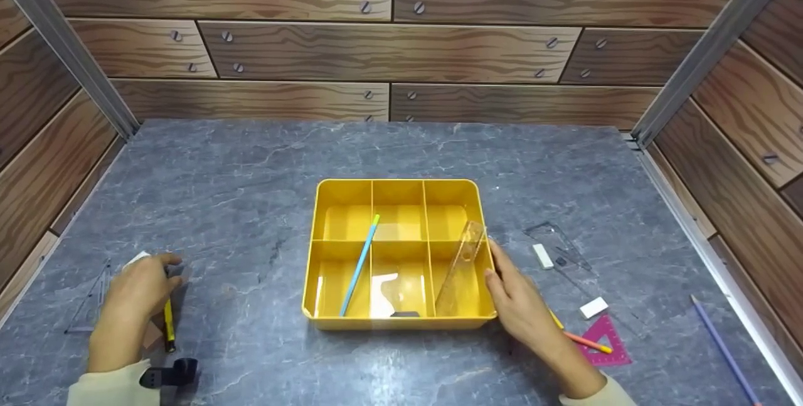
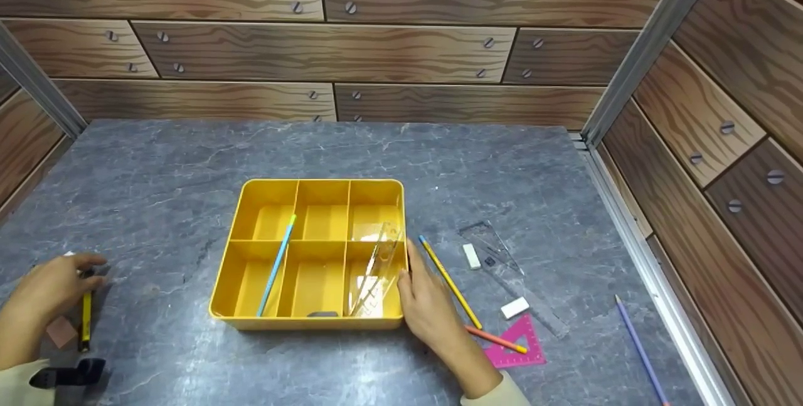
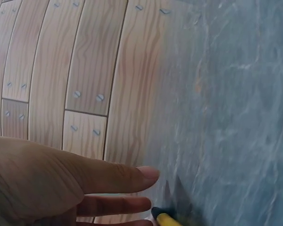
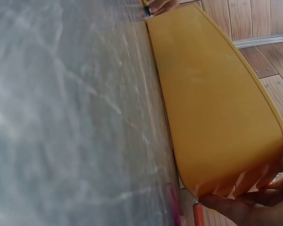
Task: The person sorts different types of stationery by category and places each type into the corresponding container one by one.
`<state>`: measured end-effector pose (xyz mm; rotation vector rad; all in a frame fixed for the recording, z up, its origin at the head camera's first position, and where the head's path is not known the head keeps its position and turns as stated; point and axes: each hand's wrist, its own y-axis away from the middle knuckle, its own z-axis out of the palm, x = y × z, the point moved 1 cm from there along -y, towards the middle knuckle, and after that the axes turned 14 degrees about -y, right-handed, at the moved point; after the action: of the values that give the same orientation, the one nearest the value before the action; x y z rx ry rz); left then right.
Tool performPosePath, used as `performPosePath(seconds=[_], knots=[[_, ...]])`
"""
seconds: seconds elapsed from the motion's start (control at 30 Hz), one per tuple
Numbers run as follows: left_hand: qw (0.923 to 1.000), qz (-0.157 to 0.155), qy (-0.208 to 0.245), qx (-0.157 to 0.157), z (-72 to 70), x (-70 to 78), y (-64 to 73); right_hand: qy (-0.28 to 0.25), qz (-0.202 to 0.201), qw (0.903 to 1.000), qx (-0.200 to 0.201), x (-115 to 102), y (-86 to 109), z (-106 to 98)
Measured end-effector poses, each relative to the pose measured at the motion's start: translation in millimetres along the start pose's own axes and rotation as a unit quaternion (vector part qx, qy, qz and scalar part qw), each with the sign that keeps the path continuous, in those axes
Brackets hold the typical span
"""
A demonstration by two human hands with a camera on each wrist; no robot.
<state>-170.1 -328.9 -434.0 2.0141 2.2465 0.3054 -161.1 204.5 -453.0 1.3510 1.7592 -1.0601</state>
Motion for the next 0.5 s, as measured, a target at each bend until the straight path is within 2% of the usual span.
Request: performPosePath(seconds=[0.17, 0.3, 0.5], knots=[[0.9999, -0.016, 0.003, -0.002, -3.1, -10.6, 1.7, -0.007, 0.019, 0.9998, -0.008, 0, -1.9, -1], [0.9995, -0.026, 0.012, -0.014, -4.8, -18.5, 3.4, -0.013, 0.017, 0.9997, -0.014, 1, -3.2, -2], [0.9988, -0.038, 0.030, 0.005, -6.2, -29.1, 6.5, -0.020, 0.013, 0.9996, -0.015, 3, -4.9, -2]])
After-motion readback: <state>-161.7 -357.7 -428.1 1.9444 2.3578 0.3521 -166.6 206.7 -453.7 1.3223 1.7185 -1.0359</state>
